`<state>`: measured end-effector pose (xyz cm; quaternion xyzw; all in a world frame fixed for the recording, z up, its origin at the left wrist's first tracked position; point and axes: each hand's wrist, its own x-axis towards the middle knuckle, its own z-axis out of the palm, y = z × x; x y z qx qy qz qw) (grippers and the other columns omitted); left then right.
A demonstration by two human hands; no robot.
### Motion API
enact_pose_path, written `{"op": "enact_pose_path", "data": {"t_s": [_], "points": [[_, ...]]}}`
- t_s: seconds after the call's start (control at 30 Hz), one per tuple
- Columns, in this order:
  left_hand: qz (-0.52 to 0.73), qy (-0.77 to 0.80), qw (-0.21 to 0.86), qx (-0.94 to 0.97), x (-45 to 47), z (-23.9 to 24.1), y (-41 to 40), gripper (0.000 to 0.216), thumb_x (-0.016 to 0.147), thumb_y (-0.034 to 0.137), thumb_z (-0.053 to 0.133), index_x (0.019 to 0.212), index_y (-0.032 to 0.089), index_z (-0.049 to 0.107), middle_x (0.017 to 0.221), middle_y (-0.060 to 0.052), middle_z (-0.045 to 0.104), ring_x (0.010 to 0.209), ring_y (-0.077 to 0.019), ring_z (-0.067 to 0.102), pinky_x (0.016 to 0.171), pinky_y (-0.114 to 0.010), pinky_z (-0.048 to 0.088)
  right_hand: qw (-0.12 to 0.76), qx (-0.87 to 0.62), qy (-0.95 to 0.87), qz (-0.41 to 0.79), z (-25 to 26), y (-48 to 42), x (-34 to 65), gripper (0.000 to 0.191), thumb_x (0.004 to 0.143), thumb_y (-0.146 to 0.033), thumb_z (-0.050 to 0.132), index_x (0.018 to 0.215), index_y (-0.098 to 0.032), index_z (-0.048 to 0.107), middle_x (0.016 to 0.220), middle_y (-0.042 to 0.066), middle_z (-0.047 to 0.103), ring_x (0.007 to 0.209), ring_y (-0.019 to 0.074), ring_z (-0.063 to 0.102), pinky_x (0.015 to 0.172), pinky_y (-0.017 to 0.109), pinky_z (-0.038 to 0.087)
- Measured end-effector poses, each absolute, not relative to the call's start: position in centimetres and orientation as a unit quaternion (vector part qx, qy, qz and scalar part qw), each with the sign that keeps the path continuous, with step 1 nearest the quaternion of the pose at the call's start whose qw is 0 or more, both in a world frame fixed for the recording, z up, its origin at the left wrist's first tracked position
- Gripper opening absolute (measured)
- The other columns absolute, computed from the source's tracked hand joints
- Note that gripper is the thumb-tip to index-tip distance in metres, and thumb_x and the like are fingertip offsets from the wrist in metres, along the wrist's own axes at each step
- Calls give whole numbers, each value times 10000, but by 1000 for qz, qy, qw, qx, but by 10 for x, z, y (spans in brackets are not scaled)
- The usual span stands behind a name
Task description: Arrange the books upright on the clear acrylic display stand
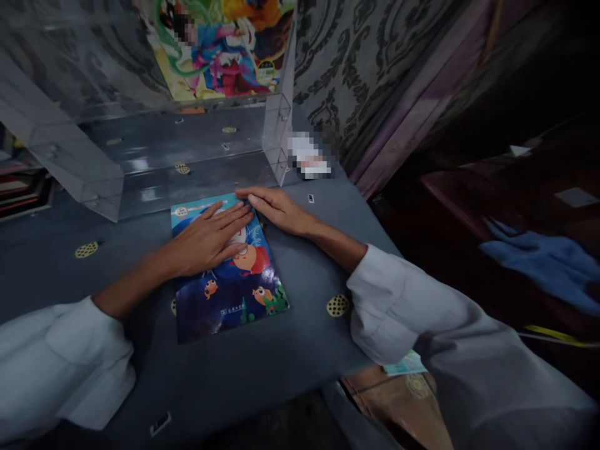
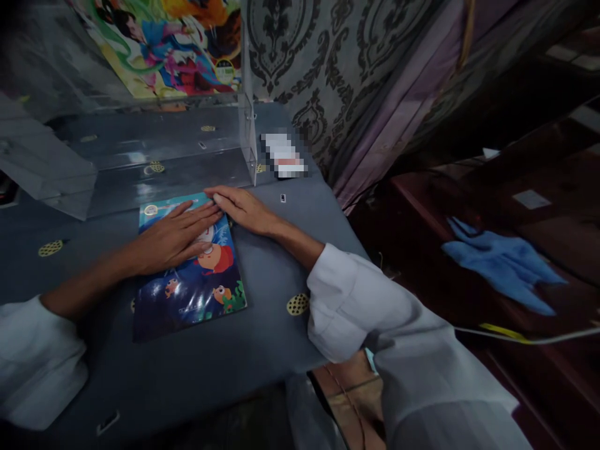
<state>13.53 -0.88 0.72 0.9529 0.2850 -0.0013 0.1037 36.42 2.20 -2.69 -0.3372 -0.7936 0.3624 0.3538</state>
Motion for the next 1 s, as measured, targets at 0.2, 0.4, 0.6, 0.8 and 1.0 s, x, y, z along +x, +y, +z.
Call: {"op": "enact_pose_path", "data": {"t_s": [0.2,0.4,0.6,0.8,1.0], "points": [[2,240,133,962,139,8,-23,603,1075,501,216,1582,198,335,1663,-91,309,1552,-252,247,1274,-515,88,357,-336,-792,365,-27,22,364,454,1061,-496,388,1332,-228,634,1320,45,697,1252,204,621,1117,427,459],[3,207,152,966,142,7,-40,564,1077,488,260,1573,239,360,1657,-72,327,1546,-248,268,1273,-533,80,357,-333,-794,362,-26,20,364,455,1063,-497,381,1316,-220,638,1313,48,698,1251,201,620,1118,418,452],[-4,179,184,966,147,13,-58,514,1077,484,301,1550,309,400,1651,-36,344,1537,-241,292,1274,-543,65,350,-340,-795,359,-27,20,364,453,1069,-491,365,1314,-222,636,1319,40,696,1241,197,618,1104,413,463],[28,110,184,976,150,11,-82,456,1068,437,386,1499,313,465,1617,-28,414,1524,-235,324,1283,-531,85,356,-333,-800,349,-29,21,364,428,1070,-443,377,1317,-203,630,1314,55,700,1234,201,626,1098,411,464],[47,86,145,985,152,9,-95,419,1066,308,402,1470,259,500,1570,-59,486,1497,-226,380,1287,-511,82,341,-331,-826,303,-33,21,365,405,1058,-406,408,1354,-216,609,1383,74,665,1289,212,606,1132,449,438]]}}
